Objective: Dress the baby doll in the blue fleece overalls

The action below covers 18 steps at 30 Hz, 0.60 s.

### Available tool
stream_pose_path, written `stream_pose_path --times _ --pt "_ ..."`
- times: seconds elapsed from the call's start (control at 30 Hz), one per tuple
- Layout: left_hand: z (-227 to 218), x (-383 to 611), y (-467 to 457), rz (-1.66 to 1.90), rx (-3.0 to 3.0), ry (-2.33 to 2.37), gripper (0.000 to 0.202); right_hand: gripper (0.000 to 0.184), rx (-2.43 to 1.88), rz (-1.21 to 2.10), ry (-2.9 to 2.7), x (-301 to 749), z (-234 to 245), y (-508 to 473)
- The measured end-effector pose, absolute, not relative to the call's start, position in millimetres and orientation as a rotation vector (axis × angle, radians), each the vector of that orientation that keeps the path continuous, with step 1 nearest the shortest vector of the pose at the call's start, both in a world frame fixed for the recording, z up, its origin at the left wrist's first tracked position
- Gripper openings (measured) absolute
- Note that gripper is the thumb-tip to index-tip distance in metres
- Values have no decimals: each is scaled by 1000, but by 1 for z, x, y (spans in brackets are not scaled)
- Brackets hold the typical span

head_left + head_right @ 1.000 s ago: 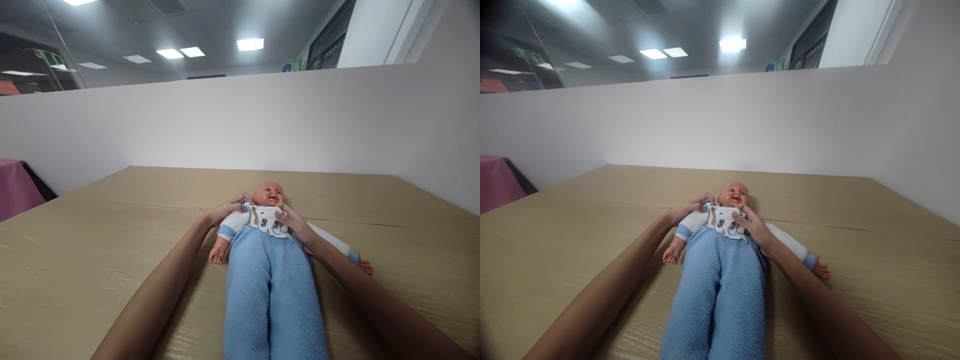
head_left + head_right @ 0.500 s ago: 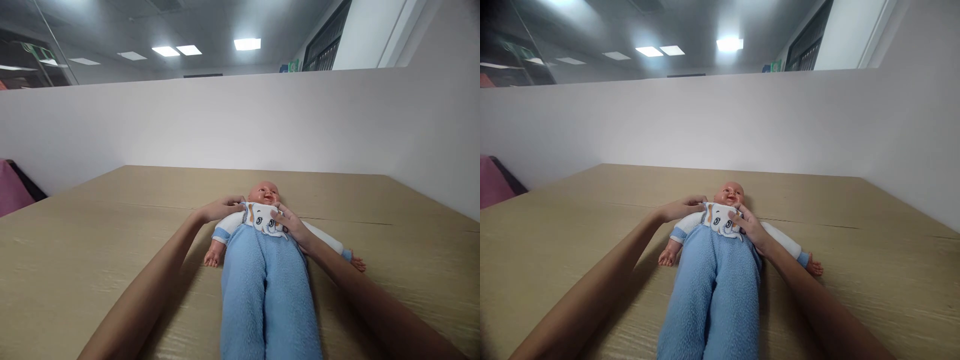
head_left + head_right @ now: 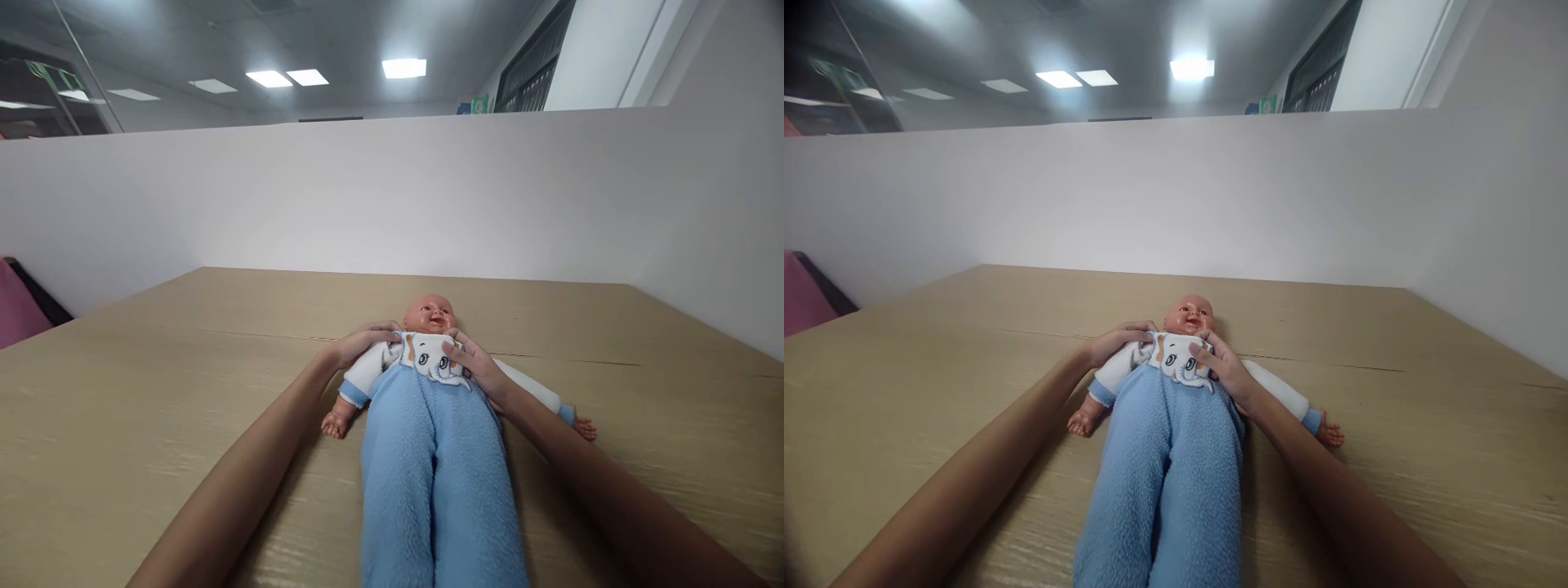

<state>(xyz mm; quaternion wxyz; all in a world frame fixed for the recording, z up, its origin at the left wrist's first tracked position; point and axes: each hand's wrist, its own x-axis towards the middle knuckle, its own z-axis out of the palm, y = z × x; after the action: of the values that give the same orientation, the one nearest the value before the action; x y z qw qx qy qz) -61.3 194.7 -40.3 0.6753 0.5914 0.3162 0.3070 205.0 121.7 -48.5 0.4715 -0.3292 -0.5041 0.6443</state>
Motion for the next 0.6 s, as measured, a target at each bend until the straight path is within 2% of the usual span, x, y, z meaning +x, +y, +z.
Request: stream_pose_path --times 0.3,0.6 --pt "-37 -55 199 696 1375 700 26 44 -823 1572 -1232 206 -51 123" --pt "-35 -57 208 672 1688 733 23 44 -863 1568 -1211 206 -47 122"
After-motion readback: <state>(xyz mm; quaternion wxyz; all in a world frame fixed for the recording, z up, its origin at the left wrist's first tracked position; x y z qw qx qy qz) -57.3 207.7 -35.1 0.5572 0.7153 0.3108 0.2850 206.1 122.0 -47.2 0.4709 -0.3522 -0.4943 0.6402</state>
